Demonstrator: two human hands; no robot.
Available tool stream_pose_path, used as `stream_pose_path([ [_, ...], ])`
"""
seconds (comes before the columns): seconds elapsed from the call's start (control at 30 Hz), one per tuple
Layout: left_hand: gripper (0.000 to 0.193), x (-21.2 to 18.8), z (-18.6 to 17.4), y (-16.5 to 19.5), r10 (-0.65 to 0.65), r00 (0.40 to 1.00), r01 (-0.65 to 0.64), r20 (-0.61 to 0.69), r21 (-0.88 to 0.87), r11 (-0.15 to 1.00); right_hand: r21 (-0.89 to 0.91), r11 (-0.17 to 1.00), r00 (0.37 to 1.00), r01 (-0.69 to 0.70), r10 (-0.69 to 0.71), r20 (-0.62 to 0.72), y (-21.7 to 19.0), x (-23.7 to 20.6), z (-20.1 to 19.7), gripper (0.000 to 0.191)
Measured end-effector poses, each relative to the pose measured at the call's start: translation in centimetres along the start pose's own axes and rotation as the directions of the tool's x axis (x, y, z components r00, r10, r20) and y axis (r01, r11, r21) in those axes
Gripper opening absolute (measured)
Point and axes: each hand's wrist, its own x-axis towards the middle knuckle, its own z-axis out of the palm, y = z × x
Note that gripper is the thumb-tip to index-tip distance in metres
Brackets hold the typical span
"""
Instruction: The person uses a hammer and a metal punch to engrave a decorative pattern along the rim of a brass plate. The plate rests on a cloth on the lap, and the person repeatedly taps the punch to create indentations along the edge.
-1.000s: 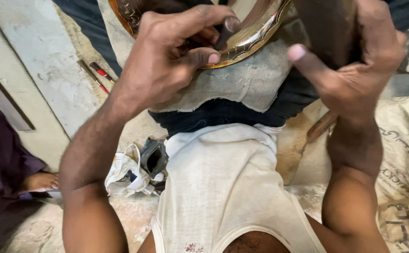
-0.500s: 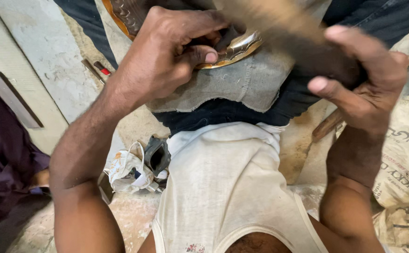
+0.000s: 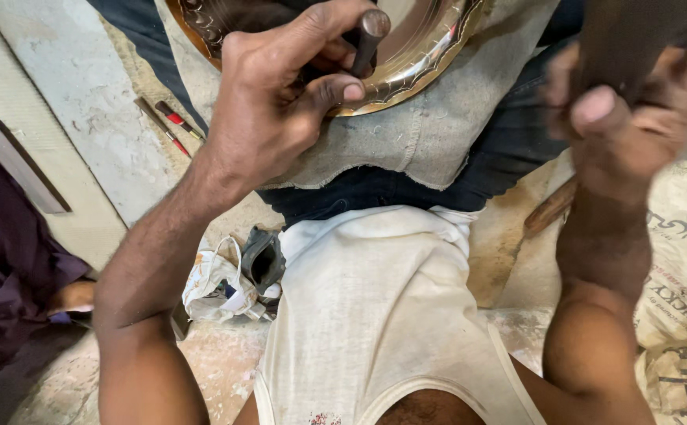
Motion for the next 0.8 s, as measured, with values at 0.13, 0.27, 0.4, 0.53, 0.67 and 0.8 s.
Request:
stream_pose_path([
  [0.13,0.045,-0.2,0.2,-0.4,-0.012,1.0,0.013,-0.011,0.061,0.998,-0.175,0.982,0.995,0.065,-0.051,0.082,0.9,0.3,-2.2,0.061],
  [0.27,0.043,-0.5,0.3,-0.6,-0.026,1.0,0.026,-0.014,0.029,0.999,-0.319,0.946,0.992,0.063,-0.025,0.121,1.0,-0.5,-3.4,0.06],
  [0.4,0.045,-0.5,0.3,-0.8,0.022,1.0,-0.021,-0.016,0.042,0.999,-0.389,0.921,0.993,0.026,0.021,0.116,0.0,-0.9,-2.7,0.06],
  [0.53,0.04,-0.3,0.2,-0.6,0.009,1.0,-0.008,-0.013,0.056,0.998,-0.586,0.807,0.972,0.071,0.077,0.224,-1.8,0.3,-1.5,0.063],
  [0.67,0.034,0.0,0.0,-0.2,0.011,1.0,-0.01,-0.013,0.069,0.998,-0.695,0.71,0.937,0.114,0.155,0.312,-3.3,1.6,-0.5,0.065],
  [0.8,0.04,0.2,-0.1,0.2,0.012,1.0,-0.011,-0.015,0.011,1.0,-0.725,0.677,0.927,0.127,0.179,0.33,-3.9,2.1,0.0,0.068],
])
